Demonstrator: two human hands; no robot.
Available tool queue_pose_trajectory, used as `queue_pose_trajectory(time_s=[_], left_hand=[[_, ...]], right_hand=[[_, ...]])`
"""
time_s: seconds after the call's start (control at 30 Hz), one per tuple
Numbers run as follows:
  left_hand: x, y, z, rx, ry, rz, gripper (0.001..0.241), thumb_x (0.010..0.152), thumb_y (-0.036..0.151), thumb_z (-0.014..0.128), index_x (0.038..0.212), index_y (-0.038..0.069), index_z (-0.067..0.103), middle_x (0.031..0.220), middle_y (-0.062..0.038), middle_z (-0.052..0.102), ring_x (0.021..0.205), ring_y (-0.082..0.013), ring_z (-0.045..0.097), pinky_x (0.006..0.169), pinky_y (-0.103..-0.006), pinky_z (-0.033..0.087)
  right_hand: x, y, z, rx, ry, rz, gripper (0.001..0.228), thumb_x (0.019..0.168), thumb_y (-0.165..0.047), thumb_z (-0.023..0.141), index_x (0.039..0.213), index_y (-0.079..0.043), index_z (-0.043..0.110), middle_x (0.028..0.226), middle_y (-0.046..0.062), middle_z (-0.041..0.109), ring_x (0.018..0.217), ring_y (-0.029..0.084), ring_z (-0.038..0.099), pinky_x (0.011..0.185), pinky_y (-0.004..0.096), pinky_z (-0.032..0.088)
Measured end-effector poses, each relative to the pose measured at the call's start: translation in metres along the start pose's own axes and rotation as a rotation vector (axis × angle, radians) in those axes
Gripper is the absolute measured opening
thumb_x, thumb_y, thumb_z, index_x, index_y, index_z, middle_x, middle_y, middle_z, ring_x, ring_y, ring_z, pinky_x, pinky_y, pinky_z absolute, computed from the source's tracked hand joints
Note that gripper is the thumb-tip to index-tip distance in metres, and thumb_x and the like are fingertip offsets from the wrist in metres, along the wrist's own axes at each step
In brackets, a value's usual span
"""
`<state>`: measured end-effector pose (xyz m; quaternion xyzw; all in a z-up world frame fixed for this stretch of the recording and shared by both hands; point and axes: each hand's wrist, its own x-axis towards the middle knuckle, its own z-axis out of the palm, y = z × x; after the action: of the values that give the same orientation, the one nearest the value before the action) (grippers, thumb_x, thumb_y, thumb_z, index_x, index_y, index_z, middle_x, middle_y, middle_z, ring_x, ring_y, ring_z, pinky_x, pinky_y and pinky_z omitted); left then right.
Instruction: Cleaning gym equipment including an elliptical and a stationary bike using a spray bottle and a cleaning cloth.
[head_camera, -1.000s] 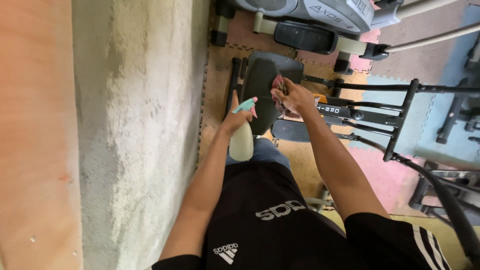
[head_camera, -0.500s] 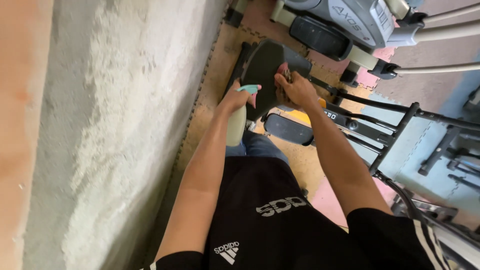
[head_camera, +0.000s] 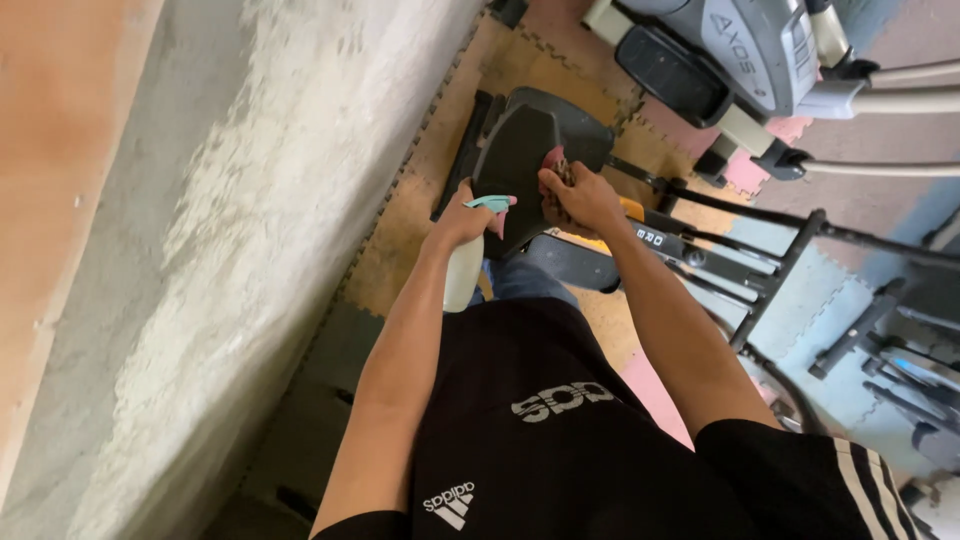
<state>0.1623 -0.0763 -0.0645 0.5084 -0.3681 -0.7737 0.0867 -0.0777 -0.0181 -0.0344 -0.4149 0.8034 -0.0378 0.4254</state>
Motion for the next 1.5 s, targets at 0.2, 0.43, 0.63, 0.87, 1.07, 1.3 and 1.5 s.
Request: queue_pose_trajectory(time_s=[0.2, 0.43, 0.63, 0.87, 1.07, 1.3, 1.5], left_hand=[[-0.031, -0.036, -0.012, 0.060, -0.006, 0.147, 0.041, 0.091, 0.007, 0.075, 0.121, -0.015, 0.059, 0.080, -0.016, 0.070, 0.067, -0.0218, 0.070, 0.059, -0.0377, 0.058], [-0.054, -0.017, -0.009, 0.241, 0.111, 0.094, 0.080, 0.075, 0.021, 0.080, 0.138, -0.008, 0.038, 0.079, -0.012, 0.075, 0.069, -0.0186, 0.073, 0.064, -0.0319, 0.057], [-0.037, -0.023, -0.013, 0.227, 0.101, 0.063, 0.080, 0.077, 0.020, 0.074, 0.141, -0.008, 0.034, 0.079, -0.010, 0.076, 0.068, -0.0195, 0.073, 0.062, -0.0317, 0.057], [-0.063, 0.007, -0.005, 0.102, 0.086, 0.057, 0.061, 0.085, 0.020, 0.079, 0.130, -0.005, 0.047, 0.074, -0.010, 0.070, 0.061, -0.0190, 0.070, 0.059, -0.0340, 0.056], [-0.045, -0.043, -0.016, -0.010, 0.063, 0.222, 0.061, 0.082, 0.005, 0.062, 0.140, -0.003, 0.045, 0.101, -0.007, 0.079, 0.075, -0.0167, 0.073, 0.067, -0.0312, 0.059], [-0.067, -0.051, -0.017, 0.093, 0.130, 0.174, 0.079, 0.076, 0.003, 0.065, 0.149, -0.005, 0.036, 0.104, -0.012, 0.075, 0.082, -0.0176, 0.073, 0.071, -0.0315, 0.060], [-0.079, -0.050, -0.019, 0.127, 0.159, 0.065, 0.091, 0.083, 0.009, 0.068, 0.157, -0.011, 0.020, 0.099, -0.019, 0.076, 0.079, -0.0209, 0.073, 0.073, -0.0322, 0.059]], right_hand=[[-0.025, -0.006, 0.029, -0.030, 0.034, -0.056, 0.076, 0.090, -0.074, 0.054, 0.113, -0.003, 0.066, 0.107, 0.030, 0.070, 0.105, 0.049, 0.066, 0.089, 0.054, 0.051], [-0.033, -0.010, 0.028, -0.060, 0.093, -0.034, 0.075, 0.091, -0.076, 0.053, 0.114, -0.006, 0.067, 0.110, 0.028, 0.070, 0.109, 0.047, 0.064, 0.093, 0.053, 0.049], [-0.032, -0.024, 0.019, -0.068, 0.064, 0.048, 0.077, 0.089, -0.079, 0.052, 0.113, -0.007, 0.066, 0.112, 0.027, 0.070, 0.111, 0.046, 0.064, 0.094, 0.053, 0.049], [-0.023, -0.011, 0.023, -0.084, 0.079, -0.030, 0.076, 0.090, -0.078, 0.051, 0.118, -0.008, 0.067, 0.110, 0.028, 0.070, 0.110, 0.047, 0.065, 0.093, 0.053, 0.050], [-0.002, 0.007, 0.030, -0.073, -0.011, -0.087, 0.079, 0.092, -0.076, 0.051, 0.120, -0.003, 0.064, 0.111, 0.028, 0.071, 0.110, 0.045, 0.066, 0.094, 0.050, 0.051], [-0.021, -0.007, 0.033, -0.022, -0.104, -0.112, 0.082, 0.089, -0.076, 0.050, 0.126, -0.004, 0.060, 0.114, 0.028, 0.069, 0.112, 0.044, 0.065, 0.095, 0.049, 0.050], [-0.010, 0.008, 0.051, -0.079, -0.103, -0.119, 0.083, 0.091, -0.076, 0.050, 0.126, -0.001, 0.059, 0.114, 0.031, 0.068, 0.113, 0.047, 0.064, 0.096, 0.051, 0.049]])
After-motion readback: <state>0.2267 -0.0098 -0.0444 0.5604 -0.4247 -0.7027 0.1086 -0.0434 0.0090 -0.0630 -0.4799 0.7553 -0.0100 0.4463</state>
